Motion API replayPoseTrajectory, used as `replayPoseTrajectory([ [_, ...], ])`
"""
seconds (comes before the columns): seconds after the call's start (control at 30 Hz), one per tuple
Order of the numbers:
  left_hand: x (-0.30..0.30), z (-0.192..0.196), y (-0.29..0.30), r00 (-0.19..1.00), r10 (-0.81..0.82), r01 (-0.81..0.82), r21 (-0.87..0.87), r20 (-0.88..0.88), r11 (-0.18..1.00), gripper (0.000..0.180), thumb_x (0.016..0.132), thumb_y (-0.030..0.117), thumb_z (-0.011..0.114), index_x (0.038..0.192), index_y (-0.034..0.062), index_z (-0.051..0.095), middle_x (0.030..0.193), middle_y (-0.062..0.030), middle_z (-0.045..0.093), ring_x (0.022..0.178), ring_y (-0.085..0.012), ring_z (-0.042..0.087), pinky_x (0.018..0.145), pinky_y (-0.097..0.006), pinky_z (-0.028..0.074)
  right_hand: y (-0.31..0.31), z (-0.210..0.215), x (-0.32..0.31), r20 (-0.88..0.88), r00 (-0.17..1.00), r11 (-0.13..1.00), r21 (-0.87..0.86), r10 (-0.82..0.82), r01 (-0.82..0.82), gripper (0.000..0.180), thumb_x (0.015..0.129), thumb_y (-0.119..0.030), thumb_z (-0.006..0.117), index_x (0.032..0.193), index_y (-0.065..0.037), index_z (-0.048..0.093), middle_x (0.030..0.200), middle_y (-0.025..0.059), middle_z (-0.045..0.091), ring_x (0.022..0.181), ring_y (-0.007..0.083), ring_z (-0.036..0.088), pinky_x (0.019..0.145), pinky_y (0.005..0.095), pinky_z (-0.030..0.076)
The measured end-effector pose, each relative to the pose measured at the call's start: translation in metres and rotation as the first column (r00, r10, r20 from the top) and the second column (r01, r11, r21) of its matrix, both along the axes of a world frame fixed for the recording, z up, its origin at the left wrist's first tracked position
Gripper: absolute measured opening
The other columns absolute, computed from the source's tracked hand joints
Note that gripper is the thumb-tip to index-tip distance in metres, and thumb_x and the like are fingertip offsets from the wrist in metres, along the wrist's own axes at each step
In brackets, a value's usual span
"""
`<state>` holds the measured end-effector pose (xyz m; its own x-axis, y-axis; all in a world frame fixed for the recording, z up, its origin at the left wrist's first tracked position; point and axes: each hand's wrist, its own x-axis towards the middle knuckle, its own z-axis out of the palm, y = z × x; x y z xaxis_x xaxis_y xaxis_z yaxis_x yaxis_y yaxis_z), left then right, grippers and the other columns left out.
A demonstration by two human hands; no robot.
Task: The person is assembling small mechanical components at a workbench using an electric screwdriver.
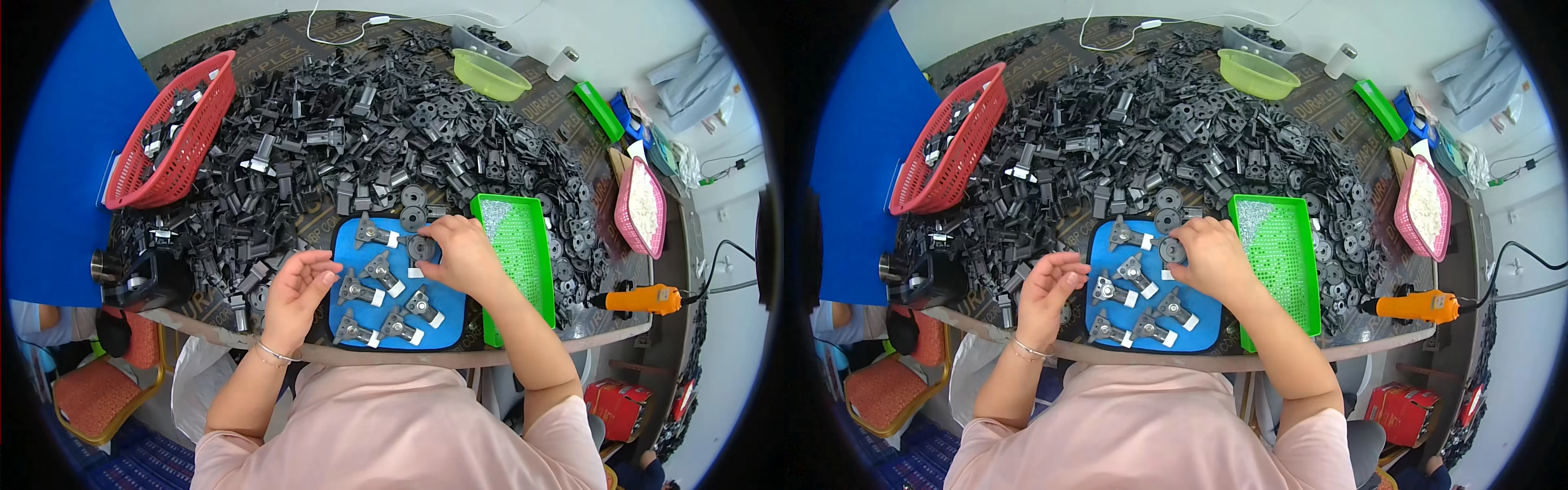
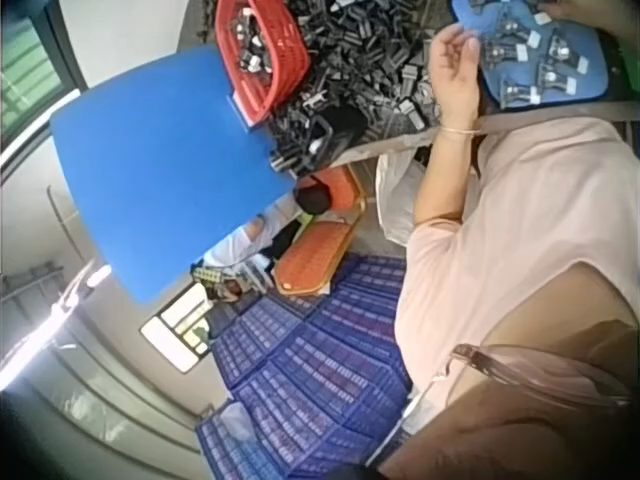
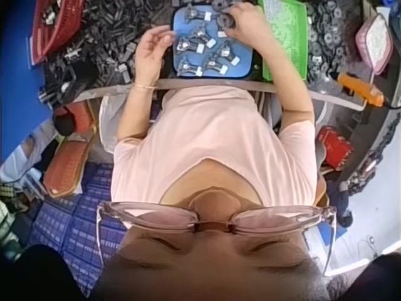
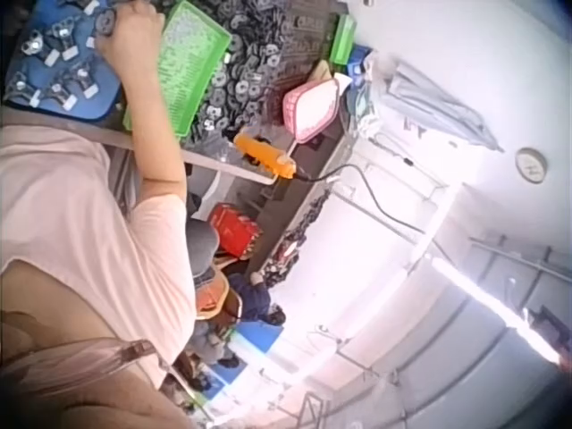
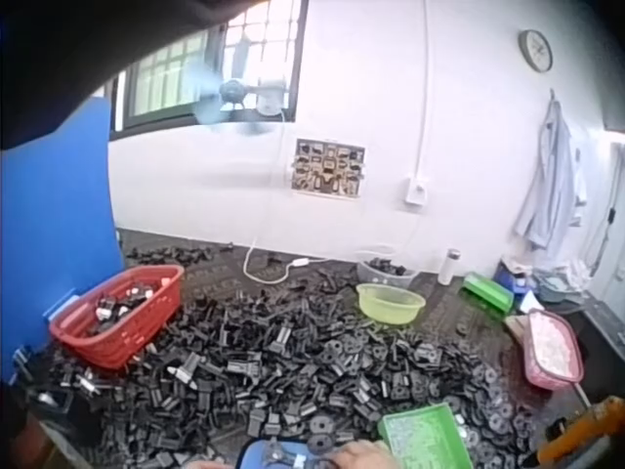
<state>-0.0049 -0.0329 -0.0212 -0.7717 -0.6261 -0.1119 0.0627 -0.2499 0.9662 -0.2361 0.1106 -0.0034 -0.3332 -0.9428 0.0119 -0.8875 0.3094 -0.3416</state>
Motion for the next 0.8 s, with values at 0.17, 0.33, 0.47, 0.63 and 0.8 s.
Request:
replayPoseTrajectory([
  [0.17, 0.0, 0.001, 0.0, 1.0, 0.01, -0.01, -0.005, -0.007, 1.0, 0.028, 0.093, 0.011, 0.059, 0.118, 0.0014, 0.054, 0.105, -0.0085, 0.064, 0.097, -0.013, 0.059, 0.087, -0.027, 0.047, -0.003, 0.002, 0.002, -0.021, 1.0, 1.0, -0.01, -0.013, 0.012, 0.043, 0.065, -0.026, 0.08, 0.102, -0.01, 0.067, 0.099, 0.0082, 0.063, 0.098, 0.028, 0.058, 0.086, 0.0392, 0.044],
  [0.33, 0.001, 0.002, 0.0, 1.0, 0.011, -0.012, -0.01, -0.021, 1.0, 0.027, 0.093, 0.01, 0.059, 0.118, 0.0014, 0.054, 0.104, -0.008, 0.064, 0.097, -0.0129, 0.059, 0.087, -0.027, 0.047, -0.005, 0.006, 0.003, -0.004, 1.0, 0.998, 0.062, -0.016, 0.016, 0.042, 0.064, -0.026, 0.08, 0.1, -0.009, 0.067, 0.097, 0.0081, 0.063, 0.096, 0.028, 0.06, 0.085, 0.0392, 0.044],
  [0.47, 0.002, 0.001, -0.001, 1.0, 0.011, -0.011, -0.016, -0.015, 1.0, 0.027, 0.093, 0.01, 0.059, 0.118, 0.0016, 0.054, 0.104, -0.0078, 0.064, 0.097, -0.0126, 0.059, 0.087, -0.026, 0.047, -0.006, 0.002, 0.002, -0.003, 1.0, 1.0, -0.005, -0.022, 0.022, 0.042, 0.064, -0.025, 0.08, 0.1, -0.008, 0.066, 0.097, 0.0092, 0.064, 0.094, 0.0288, 0.061, 0.085, 0.0385, 0.044],
  [0.63, 0.003, 0.0, -0.002, 1.0, 0.013, -0.014, -0.019, -0.013, 1.0, 0.027, 0.093, 0.011, 0.06, 0.117, 0.0017, 0.055, 0.104, -0.0075, 0.064, 0.097, -0.0127, 0.059, 0.087, -0.026, 0.047, -0.007, 0.007, 0.002, 0.054, 0.998, 0.999, 0.025, -0.042, 0.04, 0.042, 0.066, -0.024, 0.08, 0.102, -0.008, 0.065, 0.097, 0.0103, 0.065, 0.094, 0.0296, 0.061, 0.085, 0.0382, 0.045],
  [0.8, 0.003, -0.001, -0.002, 1.0, 0.018, -0.018, -0.02, -0.018, 1.0, 0.026, 0.092, 0.011, 0.06, 0.116, 0.0017, 0.055, 0.104, -0.0077, 0.064, 0.098, -0.0132, 0.059, 0.087, -0.026, 0.047, -0.011, 0.011, 0.004, 0.038, 0.998, 0.995, 0.088, -0.053, 0.05, 0.043, 0.067, -0.023, 0.079, 0.104, -0.007, 0.064, 0.1, 0.011, 0.065, 0.097, 0.0304, 0.061, 0.086, 0.0388, 0.045],
])
